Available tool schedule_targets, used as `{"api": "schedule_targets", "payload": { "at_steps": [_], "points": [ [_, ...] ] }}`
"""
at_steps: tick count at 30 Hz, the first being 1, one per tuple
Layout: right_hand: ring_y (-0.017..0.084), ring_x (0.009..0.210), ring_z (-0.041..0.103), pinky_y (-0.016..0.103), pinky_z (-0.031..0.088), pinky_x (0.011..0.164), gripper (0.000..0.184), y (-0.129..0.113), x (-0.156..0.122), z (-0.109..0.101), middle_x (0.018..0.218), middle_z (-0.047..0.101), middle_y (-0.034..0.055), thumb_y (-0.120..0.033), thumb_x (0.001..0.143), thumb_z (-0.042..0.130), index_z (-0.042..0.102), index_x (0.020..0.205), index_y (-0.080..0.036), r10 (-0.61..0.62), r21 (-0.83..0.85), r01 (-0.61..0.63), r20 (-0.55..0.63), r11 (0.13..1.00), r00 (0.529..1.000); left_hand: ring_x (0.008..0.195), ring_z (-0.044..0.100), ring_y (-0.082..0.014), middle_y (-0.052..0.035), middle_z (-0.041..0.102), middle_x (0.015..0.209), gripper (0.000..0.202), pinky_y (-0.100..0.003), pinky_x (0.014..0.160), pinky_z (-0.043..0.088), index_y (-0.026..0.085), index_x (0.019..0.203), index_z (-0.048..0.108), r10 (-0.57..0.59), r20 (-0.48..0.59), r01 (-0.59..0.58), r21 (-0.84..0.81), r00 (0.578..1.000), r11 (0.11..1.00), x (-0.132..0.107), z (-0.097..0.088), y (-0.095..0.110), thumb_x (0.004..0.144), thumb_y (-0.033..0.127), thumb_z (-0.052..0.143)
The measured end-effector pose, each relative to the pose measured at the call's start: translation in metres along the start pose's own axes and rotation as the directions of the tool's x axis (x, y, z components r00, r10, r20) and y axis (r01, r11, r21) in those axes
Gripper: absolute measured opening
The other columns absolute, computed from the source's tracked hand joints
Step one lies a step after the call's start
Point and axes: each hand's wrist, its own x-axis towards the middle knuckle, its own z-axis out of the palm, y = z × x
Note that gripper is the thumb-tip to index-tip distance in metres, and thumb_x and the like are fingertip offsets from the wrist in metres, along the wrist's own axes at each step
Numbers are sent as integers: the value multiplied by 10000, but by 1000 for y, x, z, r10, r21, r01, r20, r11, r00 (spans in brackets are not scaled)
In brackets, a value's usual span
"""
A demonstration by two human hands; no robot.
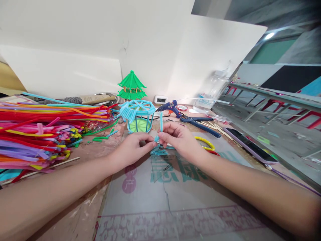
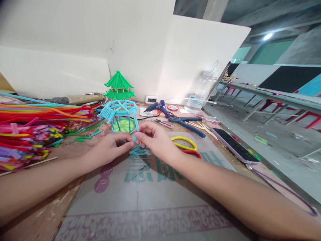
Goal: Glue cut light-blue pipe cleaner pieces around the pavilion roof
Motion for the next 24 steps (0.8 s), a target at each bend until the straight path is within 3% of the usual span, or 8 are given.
{"api": "schedule_targets", "payload": {
  "at_steps": [8, 14, 19, 22, 24],
  "points": [
    [113, 569, 608, 258, 501, 587, 229, -24, 1, -17, 656, 663, -34, -377, 821, 693, 548, 887, -213, -91, 68, 89, 33, 994, 995, 779, 585, -163, -22, 681, 824, 267, -256, 724, 433, 181, 783, 670, 42, 49, -41, -20, 998, 999, -1, 0, 1, 875, 380, 518],
    [109, 542, 603, 256, 501, 572, 194, -23, -1, -23, 653, 676, -33, -367, 845, 675, 546, 859, -222, -149, 72, 156, -94, 985, 984, 753, 567, -158, -10, 653, 785, 283, -258, 736, 426, 179, 757, 651, 30, 25, -30, -7, 999, 1000, -1, -2, 3, 879, 391, 507],
    [117, 514, 601, 269, 509, 546, 269, -24, 0, -23, 640, 665, -38, -440, 821, 680, 514, 817, -228, -121, 82, 133, -134, 988, 983, 761, 572, -166, -11, 657, 785, 286, -267, 748, 436, 183, 755, 653, 2, 25, -2, -17, 1000, 1000, -1, -2, 4, 866, 408, 515],
    [125, 523, 598, 280, 509, 558, 282, -32, 0, -29, 602, 637, -33, -479, 830, 658, 547, 801, -222, -174, -125, 164, -72, 979, 982, 770, 583, -166, -15, 669, 794, 262, -262, 733, 433, 184, 757, 661, 25, 34, -23, -34, 999, 999, -1, -1, 2, 863, 385, 531],
    [130, 554, 596, 281, 502, 579, 268, -41, 0, -35, 594, 618, -23, -470, 840, 650, 585, 782, -217, -230, -343, 211, -16, 916, 973, 781, 591, -164, -17, 677, 804, 245, -260, 729, 431, 185, 764, 667, 53, 32, -52, -47, 998, 998, -1, 0, -1, 869, 362, 535]
  ]
}}
